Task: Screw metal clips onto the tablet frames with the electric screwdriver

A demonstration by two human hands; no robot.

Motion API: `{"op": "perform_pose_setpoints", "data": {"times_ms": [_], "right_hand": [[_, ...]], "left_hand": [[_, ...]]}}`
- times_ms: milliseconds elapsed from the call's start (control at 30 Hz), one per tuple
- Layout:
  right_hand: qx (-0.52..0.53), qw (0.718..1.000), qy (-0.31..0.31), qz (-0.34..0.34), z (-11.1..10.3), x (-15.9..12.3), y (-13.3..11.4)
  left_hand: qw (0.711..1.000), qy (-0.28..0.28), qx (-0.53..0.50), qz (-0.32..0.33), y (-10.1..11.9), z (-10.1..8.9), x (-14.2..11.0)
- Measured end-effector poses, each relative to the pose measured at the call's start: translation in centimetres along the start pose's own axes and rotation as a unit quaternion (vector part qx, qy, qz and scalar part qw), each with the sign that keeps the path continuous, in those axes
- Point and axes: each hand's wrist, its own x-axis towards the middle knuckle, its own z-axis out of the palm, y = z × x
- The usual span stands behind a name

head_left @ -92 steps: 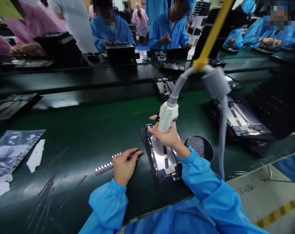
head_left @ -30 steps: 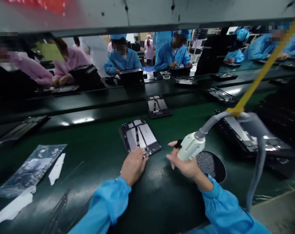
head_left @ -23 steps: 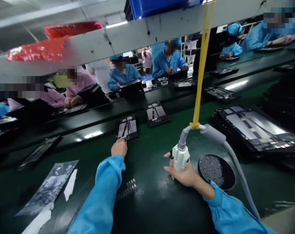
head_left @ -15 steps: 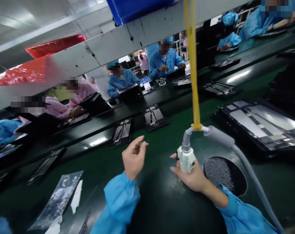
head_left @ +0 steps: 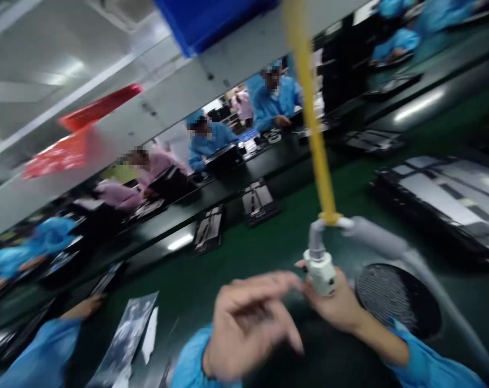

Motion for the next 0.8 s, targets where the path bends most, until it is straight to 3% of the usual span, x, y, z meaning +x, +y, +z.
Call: {"op": "perform_pose_setpoints", "data": {"times_ms": [67, 100, 200, 267, 333, 467, 633, 700, 800], "right_hand": [[-0.008, 0.999, -0.001, -0.035, 0.4, 0.3, -0.5], [-0.016, 0.999, -0.004, -0.043, 0.6, 0.4, -0.7], [-0.059, 0.997, -0.044, -0.023, 1.2, 0.7, -0.8], [-0.091, 0.992, -0.087, 0.008, 1.3, 1.0, -0.4], [-0.099, 0.987, -0.12, 0.032, 1.3, 1.3, 0.3], [-0.067, 0.986, -0.147, 0.03, 1.1, 2.1, 1.8], [-0.099, 0.98, -0.171, 0.033, 0.0, 2.3, 0.6], [-0.131, 0.979, -0.155, 0.026, -0.6, 2.1, -0.6], [-0.155, 0.984, -0.088, -0.005, -1.7, 2.1, -2.1]], "left_hand": [[0.996, 0.048, -0.049, -0.064, -3.5, 1.2, 3.7], [0.995, 0.063, -0.04, -0.066, -5.6, 2.2, 5.2], [0.999, -0.016, 0.032, -0.006, -12.5, 5.5, 8.8], [0.993, -0.027, 0.111, -0.004, -16.4, 7.7, 10.9], [0.99, -0.024, 0.136, 0.005, -18.7, 9.2, 12.8], [0.984, 0.006, 0.176, -0.008, -19.3, 9.6, 15.2], [0.956, -0.023, 0.246, -0.158, -18.4, 7.0, 16.3], [0.953, -0.024, 0.233, -0.19, -17.8, 6.1, 15.3], [0.978, 0.011, 0.165, -0.126, -15.6, 6.1, 11.3]]}}
